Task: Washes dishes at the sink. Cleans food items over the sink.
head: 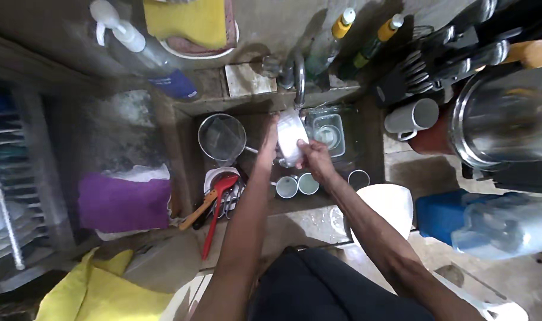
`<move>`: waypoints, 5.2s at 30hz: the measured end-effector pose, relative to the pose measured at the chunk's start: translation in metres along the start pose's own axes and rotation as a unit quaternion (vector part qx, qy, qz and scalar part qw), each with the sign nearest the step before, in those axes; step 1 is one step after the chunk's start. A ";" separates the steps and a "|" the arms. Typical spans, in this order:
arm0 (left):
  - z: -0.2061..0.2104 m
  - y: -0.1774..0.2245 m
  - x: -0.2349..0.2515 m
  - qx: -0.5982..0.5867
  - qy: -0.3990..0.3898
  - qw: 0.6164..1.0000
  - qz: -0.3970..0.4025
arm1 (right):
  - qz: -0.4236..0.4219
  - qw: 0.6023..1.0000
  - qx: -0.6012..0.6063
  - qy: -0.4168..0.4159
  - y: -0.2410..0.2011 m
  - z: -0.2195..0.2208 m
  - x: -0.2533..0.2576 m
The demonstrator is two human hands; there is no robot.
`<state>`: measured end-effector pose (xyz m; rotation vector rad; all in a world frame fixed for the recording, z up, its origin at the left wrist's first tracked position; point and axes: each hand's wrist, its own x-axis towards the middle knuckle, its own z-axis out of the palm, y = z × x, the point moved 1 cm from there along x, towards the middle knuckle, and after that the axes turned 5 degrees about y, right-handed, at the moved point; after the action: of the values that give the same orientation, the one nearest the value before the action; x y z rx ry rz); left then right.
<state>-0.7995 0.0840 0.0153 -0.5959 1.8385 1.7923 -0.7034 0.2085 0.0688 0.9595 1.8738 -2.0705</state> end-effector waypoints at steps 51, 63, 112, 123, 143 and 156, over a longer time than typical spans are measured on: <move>-0.063 0.030 -0.035 0.142 0.083 0.986 -0.012 | -0.387 0.689 -0.612 -0.034 0.010 -0.018 0.018; -0.045 0.065 -0.026 0.301 -0.035 0.947 -0.105 | -0.106 0.991 -0.009 -0.084 0.005 -0.018 0.005; 0.066 -0.096 -0.176 0.283 -0.304 0.907 0.065 | -0.282 0.784 -0.447 0.324 0.154 -0.218 -0.254; 0.127 -0.153 -0.223 0.401 -0.398 0.825 0.023 | -0.275 0.782 -0.454 0.327 0.171 -0.224 -0.242; 0.092 -0.116 -0.178 0.452 -0.243 0.821 0.251 | -0.159 0.747 -0.632 0.131 0.027 -0.194 -0.097; 0.107 -0.114 -0.129 0.485 -0.201 0.794 0.308 | 0.055 0.663 -0.746 -0.026 0.054 -0.174 -0.002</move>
<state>-0.6226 0.1827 0.0059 0.7895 2.3903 0.8666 -0.6150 0.3623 0.0273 0.4150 2.3721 0.0125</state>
